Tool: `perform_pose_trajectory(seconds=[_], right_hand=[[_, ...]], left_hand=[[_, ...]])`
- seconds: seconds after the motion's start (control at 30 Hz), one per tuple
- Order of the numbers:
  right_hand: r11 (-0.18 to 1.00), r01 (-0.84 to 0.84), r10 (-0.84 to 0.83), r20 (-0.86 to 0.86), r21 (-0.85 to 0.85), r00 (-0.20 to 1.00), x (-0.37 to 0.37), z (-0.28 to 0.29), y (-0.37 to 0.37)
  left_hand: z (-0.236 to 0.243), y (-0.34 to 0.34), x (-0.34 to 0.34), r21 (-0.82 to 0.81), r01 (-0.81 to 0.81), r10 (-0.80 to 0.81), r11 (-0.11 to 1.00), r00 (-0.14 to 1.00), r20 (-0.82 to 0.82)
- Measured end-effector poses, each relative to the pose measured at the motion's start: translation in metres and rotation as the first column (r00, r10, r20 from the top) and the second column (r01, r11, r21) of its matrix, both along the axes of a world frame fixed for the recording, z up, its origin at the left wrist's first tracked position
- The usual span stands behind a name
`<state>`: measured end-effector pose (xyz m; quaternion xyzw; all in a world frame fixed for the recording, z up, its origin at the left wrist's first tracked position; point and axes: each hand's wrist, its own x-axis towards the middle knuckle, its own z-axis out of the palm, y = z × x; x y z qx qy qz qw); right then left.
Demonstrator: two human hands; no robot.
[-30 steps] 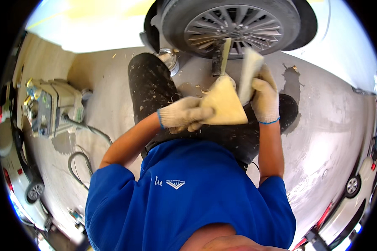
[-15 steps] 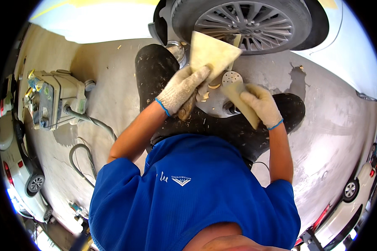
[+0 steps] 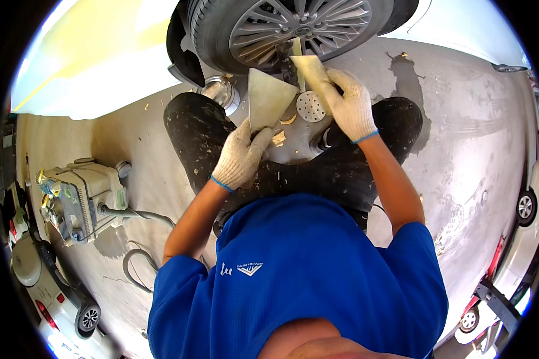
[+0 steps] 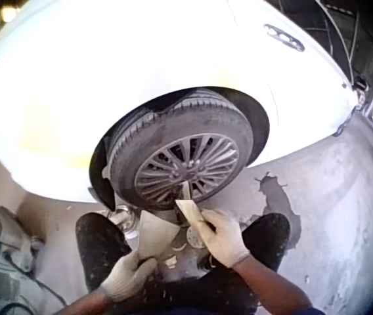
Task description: The person applies a yellow substance to the rear bumper of a white car using a putty knife. They then mix a filler compound in a small container and apply it to the same area.
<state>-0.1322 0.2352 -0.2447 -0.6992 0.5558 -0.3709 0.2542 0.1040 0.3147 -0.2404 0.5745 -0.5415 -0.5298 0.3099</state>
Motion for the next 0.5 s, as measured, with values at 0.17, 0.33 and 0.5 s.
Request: perform_pose_trajectory(seconds=[0.17,0.33,0.5], right_hand=[[0.903,-0.252,0.278,-0.026,0.349,0.96,-0.008,0.027,0.004],[0.887,-0.44,0.422,0.141,0.136,0.895,-0.025,0.06,0.006],[0.985,-0.166,0.149,-0.227,-0.055,0.962,-0.031,0.049,0.001]], left_hand=[[-0.01,-0.003,0.01,-0.328,0.165,-0.009,0.93,0.904,0.428],[0.0,-0.013,0.023,-0.38,0.269,0.011,0.885,0.804,0.595],[-0.022,-0.009,0.029,-0.172,0.075,0.013,0.982,0.886,0.463]])
